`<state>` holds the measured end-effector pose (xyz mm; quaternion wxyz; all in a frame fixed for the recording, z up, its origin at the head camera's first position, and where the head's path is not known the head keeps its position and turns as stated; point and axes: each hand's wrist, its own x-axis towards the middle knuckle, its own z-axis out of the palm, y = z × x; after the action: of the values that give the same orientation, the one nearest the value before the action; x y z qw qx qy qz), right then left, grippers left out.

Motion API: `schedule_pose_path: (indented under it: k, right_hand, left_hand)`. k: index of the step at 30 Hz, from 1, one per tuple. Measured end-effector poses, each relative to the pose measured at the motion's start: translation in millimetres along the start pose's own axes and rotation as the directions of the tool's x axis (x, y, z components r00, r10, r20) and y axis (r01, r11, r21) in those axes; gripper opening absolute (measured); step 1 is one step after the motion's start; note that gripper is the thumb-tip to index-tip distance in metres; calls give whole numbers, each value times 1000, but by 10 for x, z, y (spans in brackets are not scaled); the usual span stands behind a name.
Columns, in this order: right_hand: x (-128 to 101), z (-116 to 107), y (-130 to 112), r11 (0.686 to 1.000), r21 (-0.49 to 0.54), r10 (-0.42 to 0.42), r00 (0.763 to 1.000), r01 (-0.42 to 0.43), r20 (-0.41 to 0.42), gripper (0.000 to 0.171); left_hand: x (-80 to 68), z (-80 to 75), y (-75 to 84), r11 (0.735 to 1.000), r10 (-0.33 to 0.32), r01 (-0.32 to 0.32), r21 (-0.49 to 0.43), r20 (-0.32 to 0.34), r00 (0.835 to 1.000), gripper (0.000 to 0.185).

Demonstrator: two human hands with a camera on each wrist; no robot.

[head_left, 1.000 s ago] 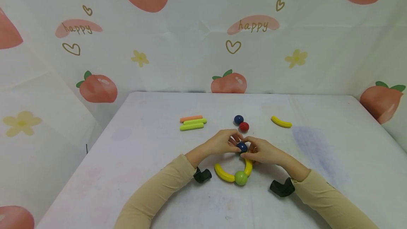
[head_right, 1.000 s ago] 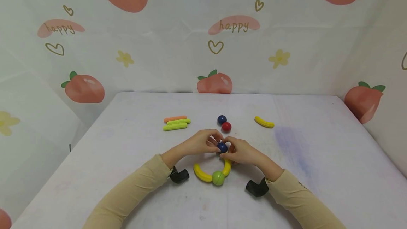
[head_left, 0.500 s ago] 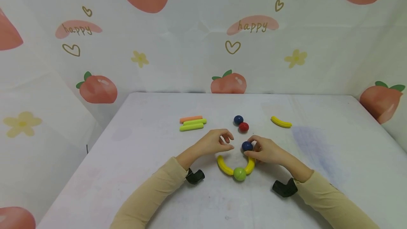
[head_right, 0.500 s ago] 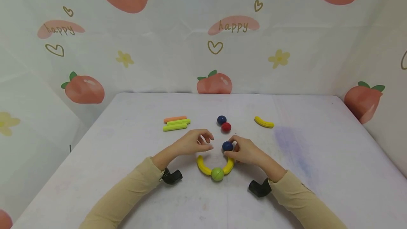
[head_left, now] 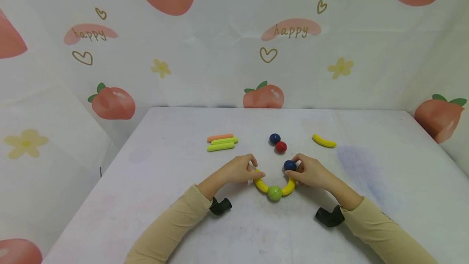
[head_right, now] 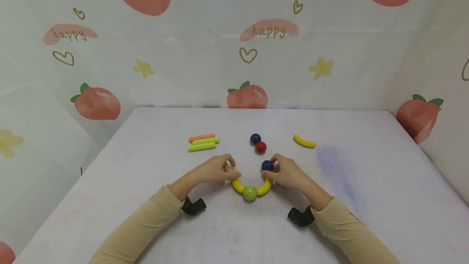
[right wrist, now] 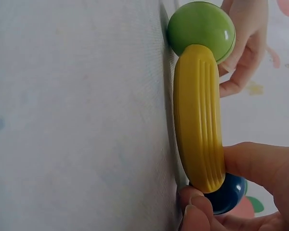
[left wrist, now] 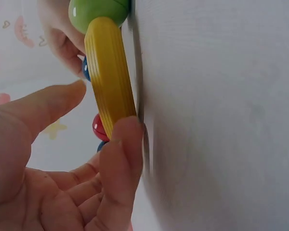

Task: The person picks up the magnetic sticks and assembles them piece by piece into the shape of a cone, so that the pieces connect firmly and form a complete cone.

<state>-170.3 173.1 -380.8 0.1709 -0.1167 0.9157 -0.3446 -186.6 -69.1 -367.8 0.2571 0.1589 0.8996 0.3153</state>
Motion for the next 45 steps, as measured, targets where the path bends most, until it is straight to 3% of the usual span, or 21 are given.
schedule_pose_path:
  k: [7,15,24,27,30,35,40,45]
  right_hand:
    - [-12,11,-14,1000,13,16,1000,-17,25,44]
    - [-61,-9,-39,1000,-27,5,996,-3,90,42]
    - [-85,-128,-29,992,-70,-85,969,104,233,36]
    - [-69,-199,7,992,-49,-99,966,113,237,34]
    - [-40,-281,57,994,-35,-99,978,108,184,33]
    - [21,-414,163,993,-85,-89,996,87,-20,32]
    - [80,-523,260,988,-142,-93,971,62,-220,33]
    - [125,-599,333,988,-148,-76,947,30,-312,42]
  left_hand:
    - [25,21,-1,1000,11,-11,-2,20,1000,41]
    - [40,10,-2,998,61,-61,-1,-7,998,34]
    - [53,-4,-11,995,104,-103,15,-36,994,31]
    - [56,-2,-8,994,108,-108,5,-31,994,31]
    - [62,1,-9,995,103,-103,-14,-25,994,31]
    - [71,8,-26,994,95,-96,-54,-15,995,32]
    - [53,3,-20,993,80,-79,-88,0,997,35]
    - [43,-2,-16,993,85,-85,-82,-4,996,37]
